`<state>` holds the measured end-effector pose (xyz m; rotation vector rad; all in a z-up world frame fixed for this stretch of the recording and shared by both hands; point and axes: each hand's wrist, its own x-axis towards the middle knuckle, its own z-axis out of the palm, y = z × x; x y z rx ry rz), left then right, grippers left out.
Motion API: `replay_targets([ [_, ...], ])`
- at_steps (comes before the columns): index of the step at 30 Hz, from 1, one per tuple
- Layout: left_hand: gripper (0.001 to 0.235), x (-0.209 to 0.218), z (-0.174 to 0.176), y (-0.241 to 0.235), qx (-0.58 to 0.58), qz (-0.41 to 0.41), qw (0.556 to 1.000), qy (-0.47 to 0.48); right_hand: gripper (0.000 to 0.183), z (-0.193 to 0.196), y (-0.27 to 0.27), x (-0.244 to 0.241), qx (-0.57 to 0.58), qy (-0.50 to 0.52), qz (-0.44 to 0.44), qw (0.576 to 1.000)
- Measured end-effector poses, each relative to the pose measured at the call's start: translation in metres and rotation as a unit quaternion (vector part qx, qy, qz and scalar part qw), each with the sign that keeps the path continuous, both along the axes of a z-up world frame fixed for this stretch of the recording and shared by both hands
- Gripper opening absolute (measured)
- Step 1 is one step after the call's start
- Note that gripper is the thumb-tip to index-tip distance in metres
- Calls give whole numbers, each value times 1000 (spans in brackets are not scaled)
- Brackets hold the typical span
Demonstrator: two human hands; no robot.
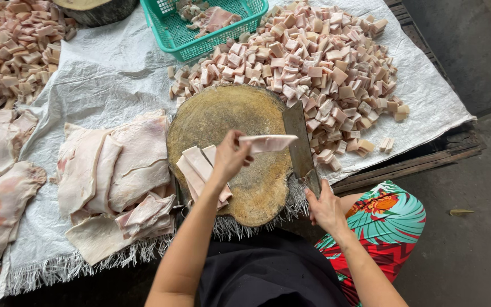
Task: The person is slicing strips of pork skin and fat into small pieces on a wooden cutting board using a cleaver.
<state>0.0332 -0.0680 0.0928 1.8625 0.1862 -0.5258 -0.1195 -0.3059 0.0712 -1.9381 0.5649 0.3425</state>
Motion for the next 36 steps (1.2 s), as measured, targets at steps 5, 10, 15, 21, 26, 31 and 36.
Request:
replay_targets([
  [5,28,-11,-110,6,129,-16,974,-185,44,7,3,7,-122,-16,45,991],
  [10,22,-10,-129,16,106,-11,986,-130,37,44,21,22,-143,-166,68,973],
  [15,25,-12,-121,11,35,61,988,-138,34,55,36,35,-154,-335,100,924],
  [21,31,-8,-124,16,108,7,975,-195,40,-30,33,51,-266,-67,187,943],
  [26,32,-17,-119,5,161,-21,969,-186,40,-15,15,56,-192,-80,168,964],
  [31,22,-16,-98,1,112,15,988,-109,39,61,27,46,-161,-94,98,978],
  [36,20,-15,-93,-3,90,29,988,-124,38,46,43,40,-135,-274,96,947],
])
